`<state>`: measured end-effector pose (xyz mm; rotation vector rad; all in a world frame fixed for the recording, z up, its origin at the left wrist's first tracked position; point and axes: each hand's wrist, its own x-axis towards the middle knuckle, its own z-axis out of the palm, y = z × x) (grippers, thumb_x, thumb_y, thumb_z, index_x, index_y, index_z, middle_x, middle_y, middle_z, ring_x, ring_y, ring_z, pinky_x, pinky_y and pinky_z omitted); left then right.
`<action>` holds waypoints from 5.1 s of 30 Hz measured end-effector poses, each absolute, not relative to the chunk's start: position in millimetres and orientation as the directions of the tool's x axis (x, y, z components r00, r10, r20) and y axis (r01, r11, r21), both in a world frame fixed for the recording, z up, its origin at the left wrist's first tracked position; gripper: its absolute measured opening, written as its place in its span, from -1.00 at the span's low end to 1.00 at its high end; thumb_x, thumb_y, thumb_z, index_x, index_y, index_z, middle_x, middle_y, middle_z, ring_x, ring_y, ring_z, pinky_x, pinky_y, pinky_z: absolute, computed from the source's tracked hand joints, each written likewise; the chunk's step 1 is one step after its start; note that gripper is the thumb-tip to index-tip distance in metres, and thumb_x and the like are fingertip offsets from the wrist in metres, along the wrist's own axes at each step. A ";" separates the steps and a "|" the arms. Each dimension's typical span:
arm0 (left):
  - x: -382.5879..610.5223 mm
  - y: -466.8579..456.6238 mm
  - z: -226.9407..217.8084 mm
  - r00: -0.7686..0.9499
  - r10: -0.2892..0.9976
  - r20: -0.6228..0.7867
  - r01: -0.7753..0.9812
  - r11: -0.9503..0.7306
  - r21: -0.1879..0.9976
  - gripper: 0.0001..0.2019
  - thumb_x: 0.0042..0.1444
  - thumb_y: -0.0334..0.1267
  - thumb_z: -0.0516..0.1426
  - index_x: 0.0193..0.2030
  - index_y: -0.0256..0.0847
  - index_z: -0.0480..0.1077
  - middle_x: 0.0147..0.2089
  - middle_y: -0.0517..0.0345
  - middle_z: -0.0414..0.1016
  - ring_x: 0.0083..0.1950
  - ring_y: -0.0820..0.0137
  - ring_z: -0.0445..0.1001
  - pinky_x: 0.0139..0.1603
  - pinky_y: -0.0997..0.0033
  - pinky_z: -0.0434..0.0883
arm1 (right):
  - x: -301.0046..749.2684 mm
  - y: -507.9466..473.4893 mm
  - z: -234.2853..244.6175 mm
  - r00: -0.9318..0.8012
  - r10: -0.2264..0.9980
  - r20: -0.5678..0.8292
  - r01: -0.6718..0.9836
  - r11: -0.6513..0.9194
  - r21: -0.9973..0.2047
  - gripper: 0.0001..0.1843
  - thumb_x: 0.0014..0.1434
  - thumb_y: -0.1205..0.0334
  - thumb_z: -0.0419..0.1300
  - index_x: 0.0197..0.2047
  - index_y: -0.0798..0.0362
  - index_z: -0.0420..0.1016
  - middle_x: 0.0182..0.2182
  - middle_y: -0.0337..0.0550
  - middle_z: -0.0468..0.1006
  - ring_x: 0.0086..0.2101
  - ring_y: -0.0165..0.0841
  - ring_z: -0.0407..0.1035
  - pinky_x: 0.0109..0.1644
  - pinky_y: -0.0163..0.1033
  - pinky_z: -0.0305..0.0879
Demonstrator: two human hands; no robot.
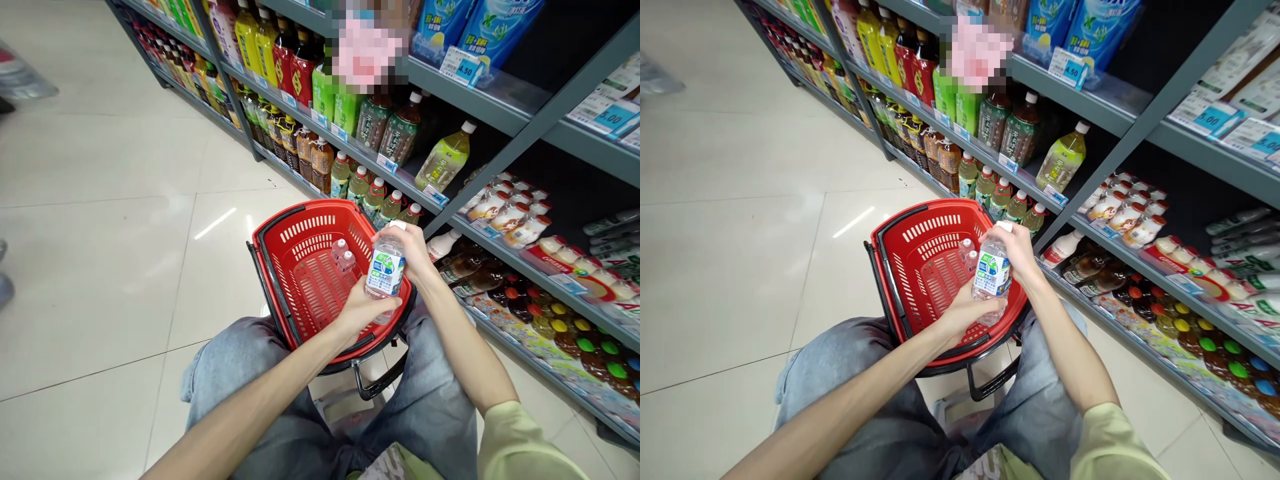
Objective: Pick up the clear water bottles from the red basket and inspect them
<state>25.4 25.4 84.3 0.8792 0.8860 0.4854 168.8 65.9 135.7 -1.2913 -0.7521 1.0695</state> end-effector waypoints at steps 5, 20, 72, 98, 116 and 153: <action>24.9 23.3 82.8 0.509 0.747 -0.428 -0.050 0.522 0.852 -0.30 -0.29 -0.37 0.49 0.03 -0.27 0.32 -0.10 0.02 0.55 -0.18 0.34 0.52 -0.09 0.33 0.45 | 167.9 66.1 136.2 0.386 0.917 -0.105 -0.209 -0.024 -0.978 -0.88 -0.04 0.24 0.34 -0.52 0.07 0.52 -0.48 -0.12 0.63 -0.49 -0.33 0.45 -0.38 -0.26 0.36; 20.7 19.3 97.9 0.589 0.710 -0.386 -0.243 0.611 0.754 -0.43 -0.22 -0.20 0.49 -0.06 -0.28 0.43 -0.17 0.07 0.58 -0.22 0.35 0.52 -0.14 0.34 0.50 | 178.4 64.3 148.9 0.223 0.969 -0.107 -0.338 -0.026 -0.941 -0.76 0.00 0.07 0.39 -0.35 0.06 0.55 -0.36 -0.10 0.67 -0.41 -0.29 0.52 -0.28 -0.21 0.45; 20.3 18.8 100.7 0.633 0.555 -0.540 -0.104 0.752 0.651 -0.59 0.04 -0.16 0.33 0.01 -0.24 0.45 -0.13 0.02 0.53 -0.23 0.37 0.50 -0.26 0.38 0.53 | 173.3 69.6 134.8 0.221 0.907 -0.358 -0.463 -0.226 -0.857 -0.84 -0.09 0.22 0.35 -0.45 0.13 0.51 -0.42 -0.09 0.65 -0.48 -0.31 0.50 -0.41 -0.25 0.48; 23.8 22.3 104.0 0.586 0.527 -0.615 -0.033 0.774 0.632 -0.61 0.09 -0.12 0.33 0.00 -0.27 0.49 0.12 -0.10 0.57 0.06 0.23 0.58 -0.04 0.36 0.56 | 182.9 79.8 123.9 0.143 0.937 -0.319 -0.484 -0.215 -0.848 -0.84 -0.03 0.20 0.39 -0.44 0.05 0.51 -0.46 -0.14 0.64 -0.49 -0.31 0.49 -0.35 -0.24 0.46; 26.4 17.2 100.9 0.642 0.563 -0.520 -0.142 0.754 0.641 -0.61 0.04 -0.16 0.35 -0.01 -0.24 0.49 -0.15 0.05 0.59 -0.22 0.36 0.56 -0.21 0.40 0.51 | 178.7 70.3 136.4 0.218 0.901 -0.376 -0.462 -0.244 -0.852 -0.84 -0.08 0.20 0.34 -0.42 0.09 0.51 -0.44 -0.15 0.65 -0.48 -0.33 0.50 -0.35 -0.26 0.47; 13.7 25.6 94.9 0.891 0.352 -0.286 -0.212 0.881 0.423 -0.30 0.03 0.33 0.20 -0.03 -0.35 0.52 -0.26 -0.17 0.62 -0.33 0.09 0.61 -0.33 0.22 0.50 | 181.3 54.5 151.2 0.222 0.969 -0.109 -0.560 0.035 -0.828 -0.80 -0.11 0.12 0.28 -0.39 -0.04 0.39 -0.40 -0.21 0.53 -0.28 -0.18 0.52 -0.14 -0.01 0.51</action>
